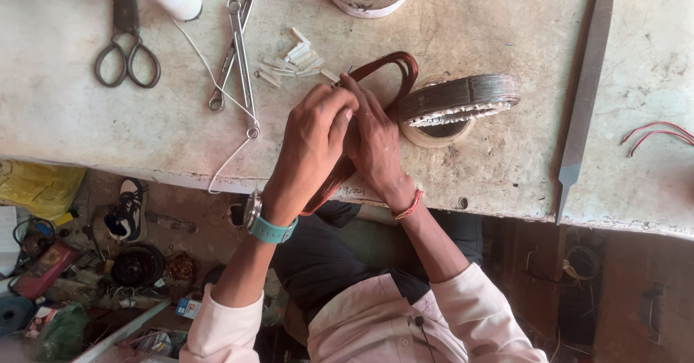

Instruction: The person secures a copper wire loop with a white tie, then inserts the loop into the slots of a motor armature. They continue to wind the copper wire around the armature, adjusting the wire and rotating the armature to fit the wire into the slots.

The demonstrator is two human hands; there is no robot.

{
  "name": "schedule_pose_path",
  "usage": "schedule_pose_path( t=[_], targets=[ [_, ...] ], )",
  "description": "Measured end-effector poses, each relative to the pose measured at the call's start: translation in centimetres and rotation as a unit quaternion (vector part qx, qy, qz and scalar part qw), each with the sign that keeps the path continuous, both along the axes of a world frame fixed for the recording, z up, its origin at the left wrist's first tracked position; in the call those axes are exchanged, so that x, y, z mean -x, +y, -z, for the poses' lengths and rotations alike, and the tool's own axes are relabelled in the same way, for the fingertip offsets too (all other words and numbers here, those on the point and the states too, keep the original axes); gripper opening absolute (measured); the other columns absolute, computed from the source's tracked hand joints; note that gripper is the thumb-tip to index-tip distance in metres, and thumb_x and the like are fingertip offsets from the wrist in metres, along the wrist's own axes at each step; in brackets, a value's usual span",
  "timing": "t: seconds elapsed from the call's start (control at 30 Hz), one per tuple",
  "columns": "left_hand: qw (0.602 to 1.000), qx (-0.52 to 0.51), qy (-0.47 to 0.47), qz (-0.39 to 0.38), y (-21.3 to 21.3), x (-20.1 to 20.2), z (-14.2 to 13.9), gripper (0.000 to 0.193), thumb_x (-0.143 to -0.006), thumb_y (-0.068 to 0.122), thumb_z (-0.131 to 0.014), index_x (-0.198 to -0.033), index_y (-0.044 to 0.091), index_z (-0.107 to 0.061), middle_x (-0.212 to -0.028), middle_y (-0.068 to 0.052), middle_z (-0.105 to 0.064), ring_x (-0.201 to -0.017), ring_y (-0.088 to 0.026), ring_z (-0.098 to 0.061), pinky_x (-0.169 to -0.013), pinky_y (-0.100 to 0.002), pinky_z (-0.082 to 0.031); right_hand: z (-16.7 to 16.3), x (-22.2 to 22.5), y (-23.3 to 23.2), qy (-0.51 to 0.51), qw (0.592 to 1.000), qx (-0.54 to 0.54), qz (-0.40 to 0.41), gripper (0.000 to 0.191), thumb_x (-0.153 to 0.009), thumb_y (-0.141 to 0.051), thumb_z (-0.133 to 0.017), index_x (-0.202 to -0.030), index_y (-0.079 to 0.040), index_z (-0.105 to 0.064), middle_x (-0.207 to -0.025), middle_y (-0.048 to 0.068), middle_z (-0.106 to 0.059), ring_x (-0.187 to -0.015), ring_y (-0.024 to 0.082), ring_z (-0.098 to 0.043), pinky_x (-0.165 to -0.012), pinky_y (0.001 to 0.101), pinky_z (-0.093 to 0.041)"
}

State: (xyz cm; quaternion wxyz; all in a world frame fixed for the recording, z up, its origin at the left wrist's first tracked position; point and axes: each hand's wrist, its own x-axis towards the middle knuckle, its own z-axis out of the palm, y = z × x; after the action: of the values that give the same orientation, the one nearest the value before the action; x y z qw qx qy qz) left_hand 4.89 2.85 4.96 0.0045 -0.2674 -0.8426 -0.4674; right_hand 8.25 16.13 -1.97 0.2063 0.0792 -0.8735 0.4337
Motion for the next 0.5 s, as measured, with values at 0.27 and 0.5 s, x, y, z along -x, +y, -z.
schedule_pose_path(
  t=[0.27, 0.5],
  targets=[
    [0.976, 0.125, 0.134, 0.12, -3.7, 1.3, -0.9, 0.05, -0.087, 0.017, -0.075, -0.132, 0.0, -0.06, -0.126, -0.016, -0.064, -0.117, -0.029, -0.061, -0.102, -0.044, -0.051, -0.4, -0.2, -0.1, -0.016, 0.999, 0.032, 0.002, 0.071, -0.092, 0.008, -0.059, -0.157, -0.01, -0.038, -0.143, 0.02, -0.058, -0.12, 0.04, -0.066, -0.099, 0.0444, -0.057],
    [0.958, -0.153, -0.232, 0.065, -7.3, 4.8, -0.1, 0.037, -0.101, 0.015, -0.062, -0.135, 0.002, -0.06, -0.128, -0.013, -0.07, -0.106, -0.019, -0.072, -0.1, -0.038, -0.06, 0.0, -0.1, -0.2, -0.041, 0.999, 0.027, 0.02, 0.067, -0.093, 0.009, -0.056, -0.155, -0.01, -0.04, -0.14, 0.019, -0.061, -0.11, 0.036, -0.07, -0.092, 0.0419, -0.059]
  ],
)
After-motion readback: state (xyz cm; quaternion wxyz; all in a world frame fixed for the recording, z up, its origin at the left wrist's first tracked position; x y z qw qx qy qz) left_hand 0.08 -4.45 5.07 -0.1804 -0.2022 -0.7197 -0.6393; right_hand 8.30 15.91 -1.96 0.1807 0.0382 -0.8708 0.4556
